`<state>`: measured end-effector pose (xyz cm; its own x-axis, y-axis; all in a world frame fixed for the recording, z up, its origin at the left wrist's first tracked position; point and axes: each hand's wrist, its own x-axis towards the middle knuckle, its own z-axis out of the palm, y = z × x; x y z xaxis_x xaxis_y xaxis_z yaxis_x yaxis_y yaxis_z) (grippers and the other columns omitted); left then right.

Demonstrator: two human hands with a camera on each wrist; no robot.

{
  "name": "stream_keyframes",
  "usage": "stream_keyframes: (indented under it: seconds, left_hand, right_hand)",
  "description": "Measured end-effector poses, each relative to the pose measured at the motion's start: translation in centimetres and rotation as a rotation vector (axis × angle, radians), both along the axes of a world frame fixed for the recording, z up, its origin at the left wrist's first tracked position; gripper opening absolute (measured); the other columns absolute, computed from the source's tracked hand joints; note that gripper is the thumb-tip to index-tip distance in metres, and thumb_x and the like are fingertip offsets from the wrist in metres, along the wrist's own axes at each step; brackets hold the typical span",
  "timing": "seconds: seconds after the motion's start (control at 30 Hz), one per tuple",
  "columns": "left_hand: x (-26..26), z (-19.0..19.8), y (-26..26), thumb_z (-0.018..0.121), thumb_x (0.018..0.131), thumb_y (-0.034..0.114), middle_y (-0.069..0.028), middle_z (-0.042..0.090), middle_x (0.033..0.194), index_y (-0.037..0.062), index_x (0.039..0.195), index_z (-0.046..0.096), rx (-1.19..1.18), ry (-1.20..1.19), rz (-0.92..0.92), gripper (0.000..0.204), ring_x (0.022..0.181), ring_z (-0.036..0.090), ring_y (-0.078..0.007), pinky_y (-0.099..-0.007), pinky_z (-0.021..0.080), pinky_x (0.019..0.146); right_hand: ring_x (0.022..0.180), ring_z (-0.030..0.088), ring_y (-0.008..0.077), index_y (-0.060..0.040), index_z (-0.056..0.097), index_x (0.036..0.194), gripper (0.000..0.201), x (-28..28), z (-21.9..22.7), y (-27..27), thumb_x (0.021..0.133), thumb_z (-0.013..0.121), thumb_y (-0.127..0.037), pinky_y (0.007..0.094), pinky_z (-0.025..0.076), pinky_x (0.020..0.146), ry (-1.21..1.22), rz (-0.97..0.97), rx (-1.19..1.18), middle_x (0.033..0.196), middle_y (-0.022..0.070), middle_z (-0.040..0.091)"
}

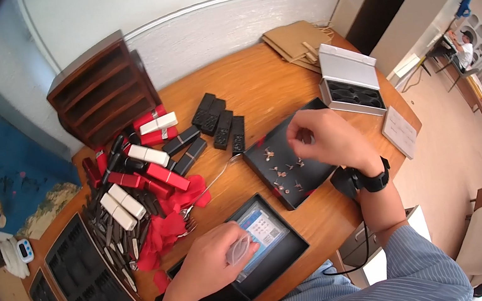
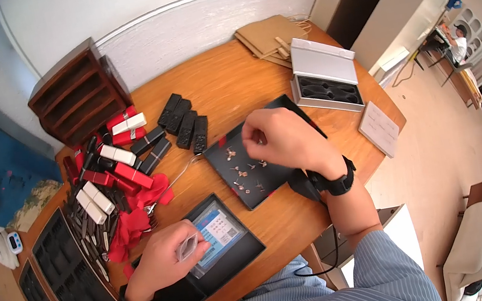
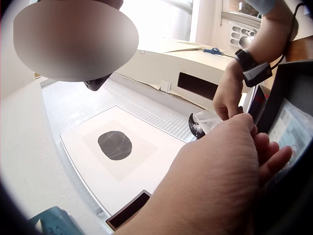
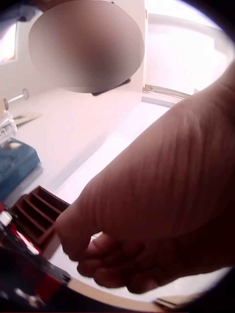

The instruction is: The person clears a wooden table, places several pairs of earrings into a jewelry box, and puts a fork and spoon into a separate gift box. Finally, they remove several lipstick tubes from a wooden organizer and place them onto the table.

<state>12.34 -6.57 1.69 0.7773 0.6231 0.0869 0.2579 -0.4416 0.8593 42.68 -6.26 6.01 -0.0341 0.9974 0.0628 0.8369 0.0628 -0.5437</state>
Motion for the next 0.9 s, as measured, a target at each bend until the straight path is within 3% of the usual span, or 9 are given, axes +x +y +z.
stream_keyframes:
  seconds: [0.1, 0.13, 0.17, 0.3, 0.9]
  left_hand:
    - [-0.1, -0.1, 0.1, 0.077, 0.088, 0.017, -0.0107, 0.063, 0.081, 0.0038, 0.090, 0.061, -0.011, 0.019, -0.007, 0.021, 0.072, 0.063, -0.0287, -0.0363, 0.047, 0.064]
    - [0.0, 0.0, 0.1, 0.075, 0.089, 0.018, -0.0125, 0.062, 0.082, 0.0032, 0.090, 0.060, -0.010, 0.018, -0.027, 0.021, 0.074, 0.062, -0.0319, -0.0392, 0.047, 0.065]
    - [-0.1, 0.0, 0.0, 0.073, 0.091, 0.020, -0.0142, 0.061, 0.083, 0.0025, 0.091, 0.059, -0.010, 0.014, -0.050, 0.022, 0.076, 0.061, -0.0352, -0.0421, 0.047, 0.066]
    - [-0.1, -0.8, 0.0, 0.072, 0.091, 0.020, -0.0149, 0.061, 0.083, 0.0021, 0.092, 0.059, 0.001, -0.077, -0.036, 0.022, 0.078, 0.062, -0.0358, -0.0427, 0.047, 0.066]
    - [0.0, -0.6, 0.2, 0.073, 0.091, 0.021, -0.0156, 0.060, 0.081, 0.0012, 0.094, 0.059, 0.012, -0.075, -0.054, 0.024, 0.076, 0.062, -0.0366, -0.0438, 0.048, 0.065]
  right_hand:
    - [0.074, 0.066, 0.0200, -0.0023, 0.067, 0.086, 0.006, -3.4, 0.4, -1.0, 0.082, 0.072, -0.003, 0.0299, 0.052, 0.064, 0.325, 0.293, 0.115, 0.082, 0.0077, 0.066]
    - [0.072, 0.065, 0.0177, -0.0028, 0.068, 0.089, 0.008, -4.4, 0.0, -1.5, 0.083, 0.073, -0.002, 0.0283, 0.051, 0.063, 0.379, 0.413, 0.193, 0.082, 0.0062, 0.065]
    - [0.072, 0.064, 0.0170, -0.0038, 0.070, 0.092, 0.009, -5.5, 0.2, -2.3, 0.084, 0.073, -0.002, 0.0283, 0.051, 0.062, 0.460, 0.462, 0.129, 0.082, 0.0058, 0.064]
    - [0.074, 0.062, 0.0241, -0.0068, 0.070, 0.097, 0.017, -8.1, -1.3, -3.3, 0.082, 0.076, -0.001, 0.0342, 0.049, 0.063, 0.532, 0.623, 0.268, 0.084, 0.0061, 0.061]
    - [0.077, 0.061, 0.0254, -0.0034, 0.072, 0.098, 0.020, -8.5, -2.2, -3.0, 0.079, 0.079, -0.007, 0.0374, 0.050, 0.065, 0.432, 0.689, 0.369, 0.088, 0.0074, 0.060]
